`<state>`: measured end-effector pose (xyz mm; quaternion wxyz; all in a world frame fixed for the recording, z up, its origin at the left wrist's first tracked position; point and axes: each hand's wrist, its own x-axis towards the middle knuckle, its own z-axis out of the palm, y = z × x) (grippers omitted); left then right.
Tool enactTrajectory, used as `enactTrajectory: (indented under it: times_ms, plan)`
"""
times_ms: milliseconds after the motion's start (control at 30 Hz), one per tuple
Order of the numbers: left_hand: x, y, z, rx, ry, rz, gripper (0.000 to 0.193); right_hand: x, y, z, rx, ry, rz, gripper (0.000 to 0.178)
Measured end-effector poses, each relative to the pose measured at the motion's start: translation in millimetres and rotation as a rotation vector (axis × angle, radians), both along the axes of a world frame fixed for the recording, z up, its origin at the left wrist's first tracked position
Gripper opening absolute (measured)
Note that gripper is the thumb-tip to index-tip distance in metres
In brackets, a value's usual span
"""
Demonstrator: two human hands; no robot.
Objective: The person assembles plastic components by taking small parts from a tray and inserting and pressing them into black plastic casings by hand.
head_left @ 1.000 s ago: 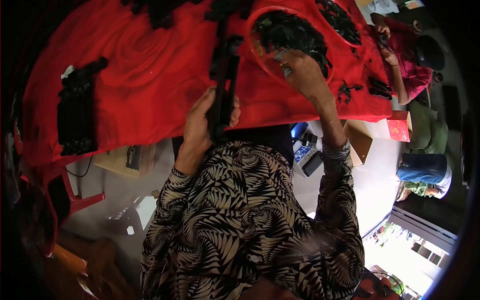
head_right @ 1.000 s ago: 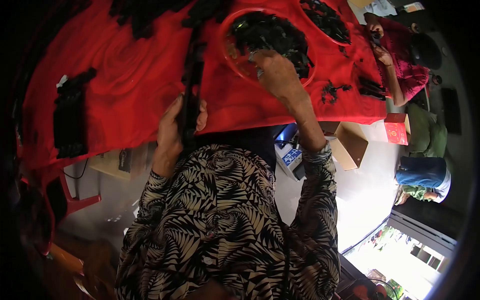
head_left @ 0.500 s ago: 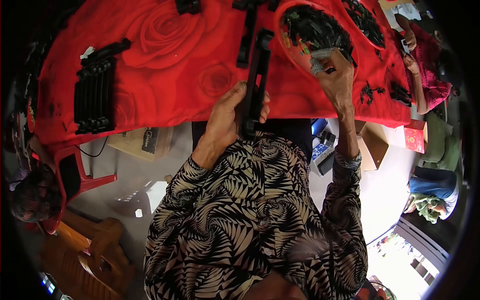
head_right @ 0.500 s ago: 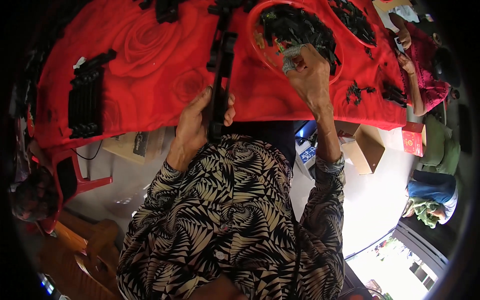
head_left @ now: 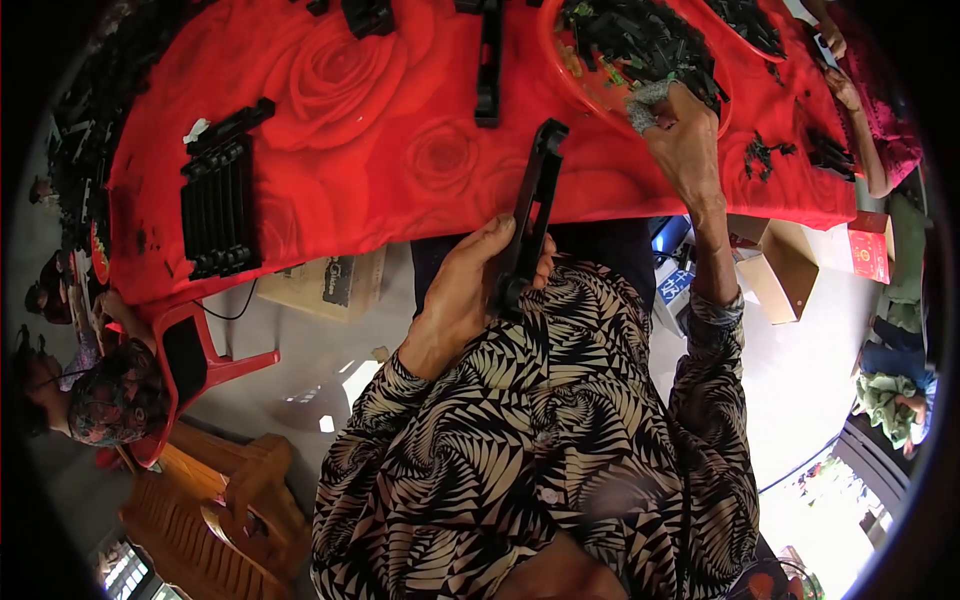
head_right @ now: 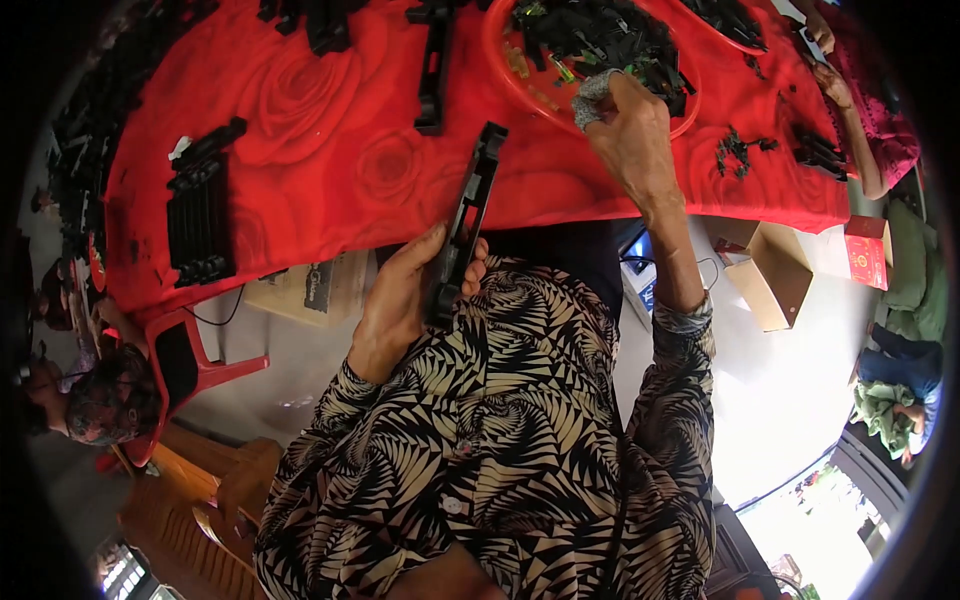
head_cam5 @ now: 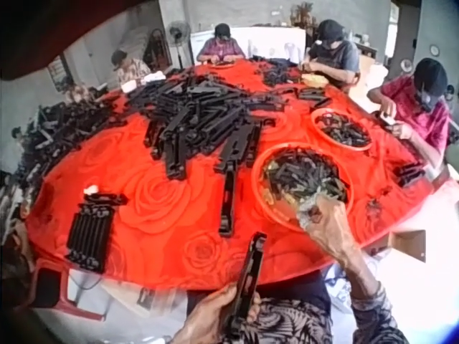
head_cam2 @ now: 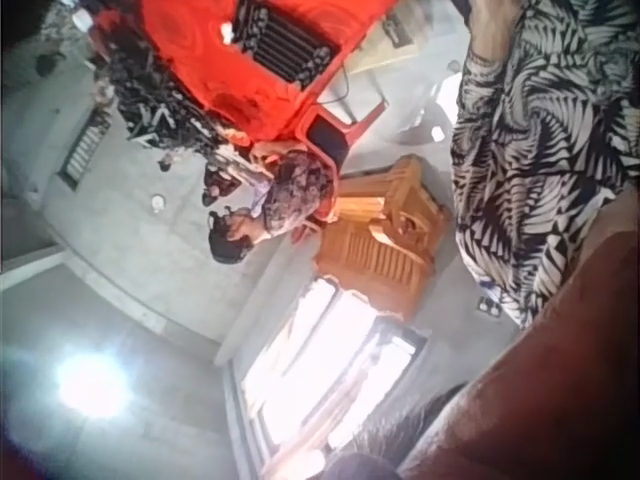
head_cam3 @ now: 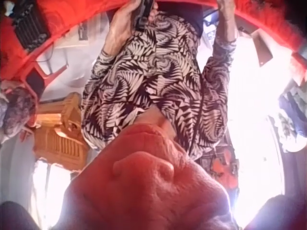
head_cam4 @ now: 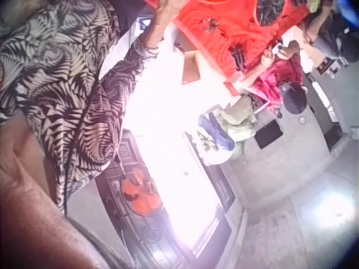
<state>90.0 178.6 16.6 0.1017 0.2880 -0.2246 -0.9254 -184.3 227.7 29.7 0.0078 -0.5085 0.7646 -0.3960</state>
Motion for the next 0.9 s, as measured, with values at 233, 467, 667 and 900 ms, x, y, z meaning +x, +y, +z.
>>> enactTrajectory:
  times_ms: [233, 467, 667, 900]
  plan:
    - [15.9, 8.7, -17.4, 0.189, -0.061, 0.058, 0.035, -2.7, 7.9, -1.6, 0.043, 0.026, -0.029, 0.012]
    - [20.8, 5.1, -30.6, 0.021, -0.022, 0.081, 0.033, 25.1, 24.1, 26.7, -0.016, -0.516, -0.049, 0.022]
    - [20.7, 0.6, -38.2, -0.069, -0.103, 0.064, 0.034, 92.2, 31.7, 12.3, -0.034, -1.302, 0.359, 0.020]
    - [19.6, 2.4, -45.7, -0.098, -0.097, 0.121, 0.029, 125.9, 25.0, -3.0, 0.049, -0.617, 0.248, 0.020]
